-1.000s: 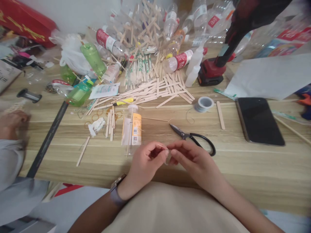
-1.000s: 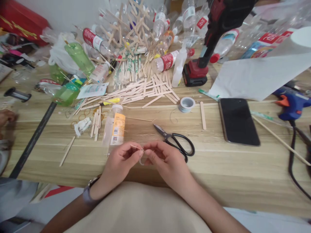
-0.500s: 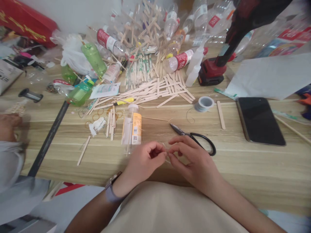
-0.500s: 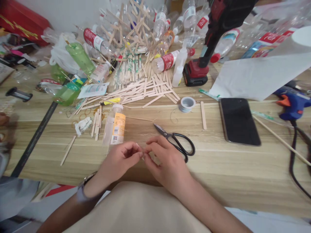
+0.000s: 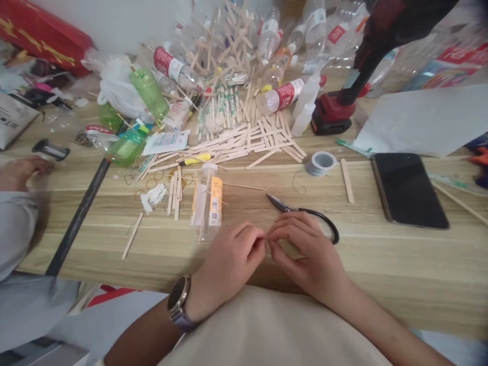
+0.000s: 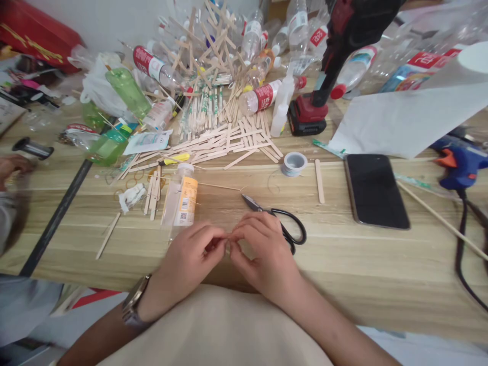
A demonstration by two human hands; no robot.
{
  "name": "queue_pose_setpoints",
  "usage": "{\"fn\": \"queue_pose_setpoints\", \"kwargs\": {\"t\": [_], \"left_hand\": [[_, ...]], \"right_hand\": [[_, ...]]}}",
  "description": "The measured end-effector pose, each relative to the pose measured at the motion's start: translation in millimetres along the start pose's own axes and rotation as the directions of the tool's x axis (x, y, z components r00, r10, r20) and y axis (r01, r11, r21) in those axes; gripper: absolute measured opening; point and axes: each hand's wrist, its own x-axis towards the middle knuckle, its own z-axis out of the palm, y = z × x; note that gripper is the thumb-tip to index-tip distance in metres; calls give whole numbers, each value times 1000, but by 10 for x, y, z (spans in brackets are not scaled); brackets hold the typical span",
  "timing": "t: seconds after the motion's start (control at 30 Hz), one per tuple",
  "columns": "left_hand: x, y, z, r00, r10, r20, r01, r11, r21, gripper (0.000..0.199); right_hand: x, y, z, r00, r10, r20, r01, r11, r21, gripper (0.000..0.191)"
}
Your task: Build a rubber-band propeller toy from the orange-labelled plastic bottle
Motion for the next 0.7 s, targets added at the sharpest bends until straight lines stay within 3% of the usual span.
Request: {"fn": "queue_pose_setpoints", "kwargs": {"t": [0.1,0.17,0.23,0.33,0.4,0.47,0.6,0.7], "left_hand": [[-27,-16,34,981,175,-85,-167,982,88,18],[-24,-20,27,974,205,-97,-196,976,93,18],[-8,-19,5,989,133,-60,-131,991,29,17],[32,-19,-32,985,-134,107,156,962,-224,13],[61,-29,-39,923,-290,254,375,827,-420,9],[83,-42,-26,859,-364,361,512,642,-571,6],[98,-47,34,761,-451,466,626,324,-709,7],[99,-29,60,712,-499,493,658,231,-716,10]], "right_hand": [[4,-19,-4,990,131,61,-138,981,138,14],[7,-30,-15,982,169,85,-182,967,180,14],[10,-37,-24,980,174,99,-190,965,181,13],[11,-39,-29,987,136,87,-144,984,101,13],[5,-35,-28,993,93,67,-95,995,39,13],[-4,-30,-25,996,73,60,-73,997,9,12],[-23,-23,-20,996,87,25,-87,996,-8,11],[-34,-16,-19,1000,14,-2,-14,999,-32,14]]}}
